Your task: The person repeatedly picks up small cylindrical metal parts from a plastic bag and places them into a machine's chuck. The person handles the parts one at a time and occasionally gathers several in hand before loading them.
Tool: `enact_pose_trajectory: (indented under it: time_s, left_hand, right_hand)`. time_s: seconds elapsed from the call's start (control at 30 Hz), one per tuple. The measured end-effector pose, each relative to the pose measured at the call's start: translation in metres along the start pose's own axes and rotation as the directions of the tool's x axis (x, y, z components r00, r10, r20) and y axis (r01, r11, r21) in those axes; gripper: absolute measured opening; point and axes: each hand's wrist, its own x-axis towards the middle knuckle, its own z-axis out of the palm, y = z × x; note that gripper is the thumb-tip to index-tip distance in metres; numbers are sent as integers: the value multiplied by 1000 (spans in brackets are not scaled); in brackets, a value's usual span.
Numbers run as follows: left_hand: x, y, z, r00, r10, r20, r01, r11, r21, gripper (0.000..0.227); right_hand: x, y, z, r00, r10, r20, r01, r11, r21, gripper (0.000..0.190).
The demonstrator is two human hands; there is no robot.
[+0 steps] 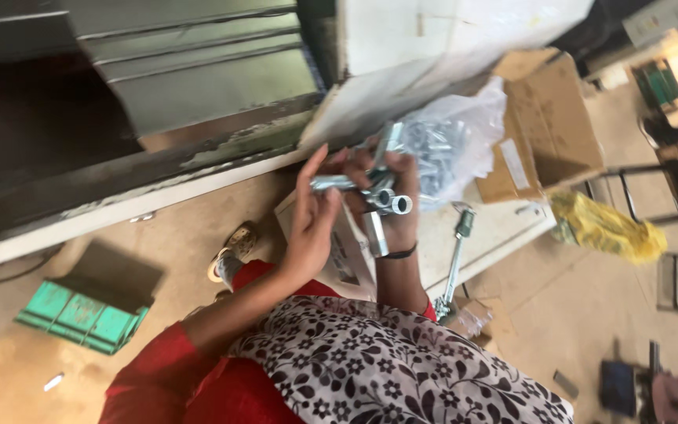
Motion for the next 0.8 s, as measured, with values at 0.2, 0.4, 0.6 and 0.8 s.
enact_pose_trajectory:
  time_s: [0.2, 0.4, 0.6, 0.8]
  left_hand:
    - [-12, -18, -21, 962, 33, -269, -54, 996, -70, 28]
    - [-26, -11, -82, 798, 531, -285, -370, 805, 464, 15]
    - [-48, 4, -96, 714, 337, 613, -644, -26, 765, 36]
    - [-46, 43, -84, 687, 54, 724, -708, -175, 685, 49]
  right_hand:
    - [13, 44, -2, 973, 229, -31, -227, 972, 52, 21]
    - [21, 41, -11, 970, 244, -19, -242, 966, 90, 19]
    - [24, 55, -10, 966, 236, -107, -238, 971, -4, 18]
    - [18, 73, -8, 922, 340, -184, -362, 927, -102, 18]
